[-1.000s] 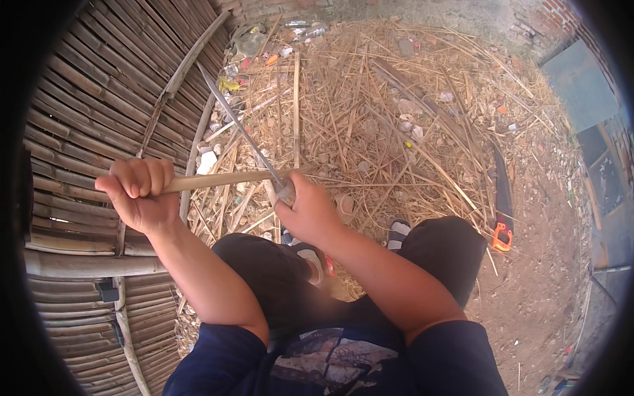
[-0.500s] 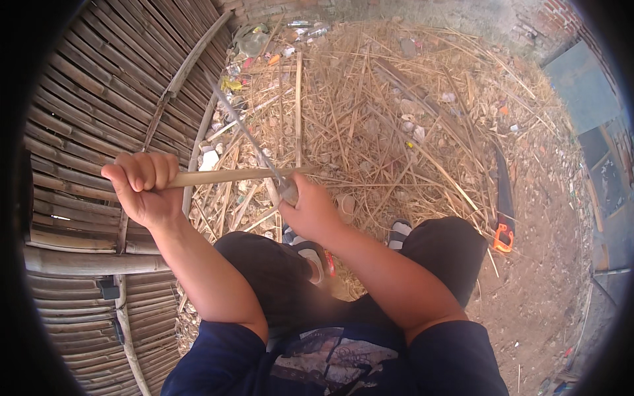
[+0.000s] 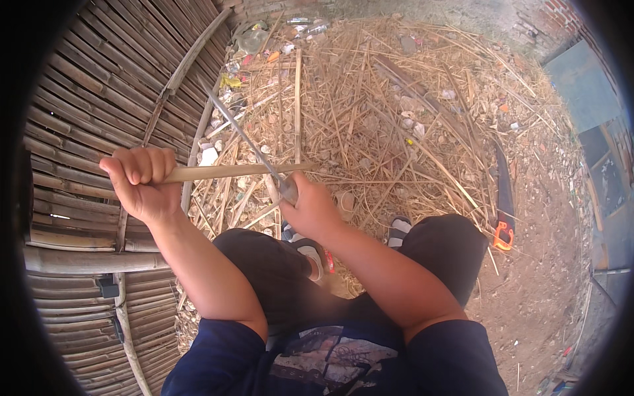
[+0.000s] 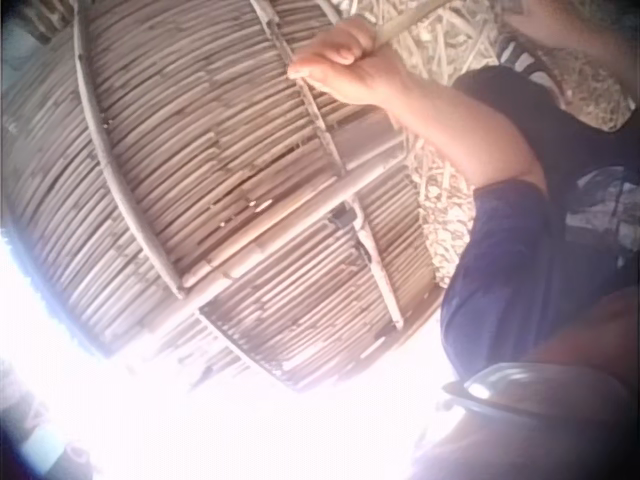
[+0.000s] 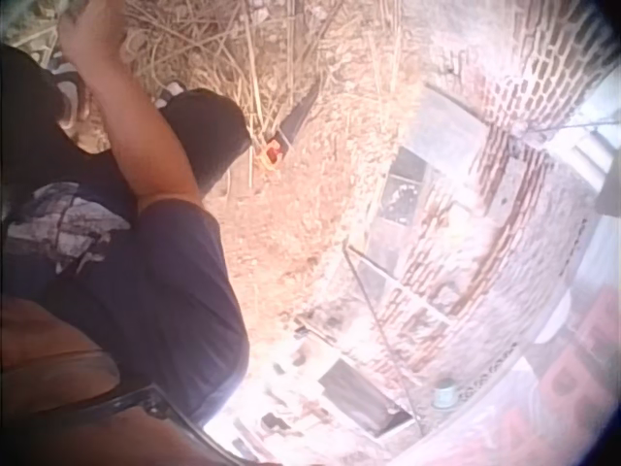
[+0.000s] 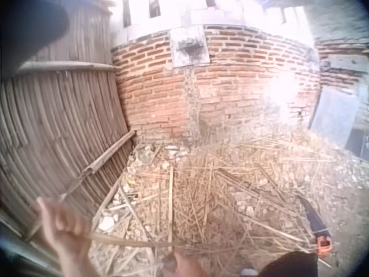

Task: The person shaves a thin piece of bamboo with a knife while sitting on the ground.

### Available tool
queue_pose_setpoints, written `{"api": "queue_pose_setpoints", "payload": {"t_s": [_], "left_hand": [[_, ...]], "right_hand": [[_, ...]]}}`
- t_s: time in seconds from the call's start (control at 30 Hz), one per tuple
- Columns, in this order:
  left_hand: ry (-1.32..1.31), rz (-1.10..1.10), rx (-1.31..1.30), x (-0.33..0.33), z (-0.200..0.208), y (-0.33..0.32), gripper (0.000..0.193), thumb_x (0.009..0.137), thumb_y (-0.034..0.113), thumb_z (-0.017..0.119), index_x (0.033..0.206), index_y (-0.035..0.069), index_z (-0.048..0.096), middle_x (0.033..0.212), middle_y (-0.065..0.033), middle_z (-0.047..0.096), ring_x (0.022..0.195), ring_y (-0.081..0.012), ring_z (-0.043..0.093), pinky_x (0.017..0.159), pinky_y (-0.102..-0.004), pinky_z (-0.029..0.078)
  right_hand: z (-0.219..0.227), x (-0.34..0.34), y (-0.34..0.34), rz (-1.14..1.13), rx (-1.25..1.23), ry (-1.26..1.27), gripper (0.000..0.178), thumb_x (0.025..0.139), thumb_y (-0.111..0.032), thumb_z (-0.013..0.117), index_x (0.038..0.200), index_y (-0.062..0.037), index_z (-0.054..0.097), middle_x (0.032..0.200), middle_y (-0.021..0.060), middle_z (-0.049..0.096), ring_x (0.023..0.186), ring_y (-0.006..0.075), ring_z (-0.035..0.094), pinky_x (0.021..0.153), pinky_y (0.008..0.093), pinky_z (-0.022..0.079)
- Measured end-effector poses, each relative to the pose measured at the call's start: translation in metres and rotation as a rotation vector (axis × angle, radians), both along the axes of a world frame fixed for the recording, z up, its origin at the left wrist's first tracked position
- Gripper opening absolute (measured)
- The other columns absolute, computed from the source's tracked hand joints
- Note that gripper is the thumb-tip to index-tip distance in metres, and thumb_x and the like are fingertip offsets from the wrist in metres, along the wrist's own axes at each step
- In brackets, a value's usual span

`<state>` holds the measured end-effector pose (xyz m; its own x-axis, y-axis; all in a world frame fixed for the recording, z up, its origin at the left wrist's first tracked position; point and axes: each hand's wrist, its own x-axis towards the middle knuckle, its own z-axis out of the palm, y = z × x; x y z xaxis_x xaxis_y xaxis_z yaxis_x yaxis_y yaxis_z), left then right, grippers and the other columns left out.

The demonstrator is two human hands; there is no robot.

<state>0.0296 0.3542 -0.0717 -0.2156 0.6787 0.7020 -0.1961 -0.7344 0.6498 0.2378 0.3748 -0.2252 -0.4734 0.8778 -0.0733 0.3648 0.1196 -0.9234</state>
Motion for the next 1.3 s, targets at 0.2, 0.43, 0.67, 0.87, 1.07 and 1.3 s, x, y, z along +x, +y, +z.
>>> {"api": "queue_pose_setpoints", "payload": {"t_s": [0.2, 0.43, 0.67, 0.87, 1.07, 1.3], "left_hand": [[-0.084, 0.017, -0.011, -0.011, 0.002, 0.002, 0.046, 0.104, 0.042, 0.046, 0.067, 0.016, 0.04, 0.054, 0.0053, 0.028, 0.045, -0.009, 0.017, 0.047, -0.0286, 0.017], [-0.11, -0.005, -0.015, -0.006, 0.0, -0.002, 0.051, 0.104, 0.045, 0.046, 0.063, 0.015, 0.038, 0.05, 0.0035, 0.025, 0.044, -0.0102, 0.016, 0.046, -0.0293, 0.017], [-0.079, 0.036, -0.008, -0.006, 0.003, -0.001, 0.048, 0.104, 0.043, 0.045, 0.066, 0.016, 0.039, 0.053, 0.005, 0.027, 0.045, -0.009, 0.016, 0.047, -0.0289, 0.017], [-0.07, -0.006, 0.009, -0.003, 0.002, 0.003, 0.048, 0.104, 0.044, 0.045, 0.067, 0.015, 0.04, 0.054, 0.0047, 0.027, 0.045, -0.009, 0.016, 0.047, -0.0288, 0.016], [-0.174, 0.201, -0.02, -0.001, 0.001, 0.003, 0.051, 0.102, 0.05, 0.047, 0.066, 0.014, 0.038, 0.052, 0.0044, 0.026, 0.044, -0.0095, 0.015, 0.046, -0.0295, 0.014], [-0.231, 0.299, -0.052, -0.015, 0.004, 0.001, 0.049, 0.101, 0.05, 0.05, 0.07, 0.014, 0.041, 0.055, 0.0049, 0.027, 0.047, -0.0089, 0.02, 0.048, -0.0277, 0.018]], "right_hand": [[-0.065, 0.011, 0.016, 0.084, -0.009, -0.344, 0.039, 0.078, -0.018, 0.068, 0.109, 0.0019, 0.058, 0.095, 0.026, 0.068, 0.094, 0.0429, 0.066, 0.082, 0.0483, 0.052], [0.009, 0.003, 0.013, -0.061, -0.09, -0.011, 0.046, 0.078, -0.023, 0.069, 0.113, 0.0044, 0.058, 0.09, 0.0256, 0.068, 0.087, 0.0409, 0.067, 0.077, 0.0464, 0.051], [-0.122, 0.011, 0.012, 0.002, -0.014, -0.354, 0.044, 0.079, -0.025, 0.069, 0.113, 0.0004, 0.06, 0.093, 0.0224, 0.069, 0.088, 0.0408, 0.068, 0.08, 0.0452, 0.052], [-0.087, 0.003, 0.025, -0.087, -0.056, -0.21, 0.041, 0.08, -0.024, 0.068, 0.112, -0.0013, 0.061, 0.092, 0.0229, 0.069, 0.087, 0.0398, 0.068, 0.077, 0.0439, 0.053], [-0.056, -0.014, 0.003, -0.034, -0.089, -0.013, 0.035, 0.077, -0.021, 0.068, 0.104, 0.0002, 0.057, 0.1, 0.0259, 0.067, 0.096, 0.0425, 0.065, 0.082, 0.0497, 0.051], [-0.085, 0.003, 0.031, 0.016, -0.013, -0.288, 0.044, 0.08, -0.022, 0.069, 0.114, 0.003, 0.059, 0.092, 0.0236, 0.068, 0.09, 0.0358, 0.068, 0.078, 0.0425, 0.053]]}}
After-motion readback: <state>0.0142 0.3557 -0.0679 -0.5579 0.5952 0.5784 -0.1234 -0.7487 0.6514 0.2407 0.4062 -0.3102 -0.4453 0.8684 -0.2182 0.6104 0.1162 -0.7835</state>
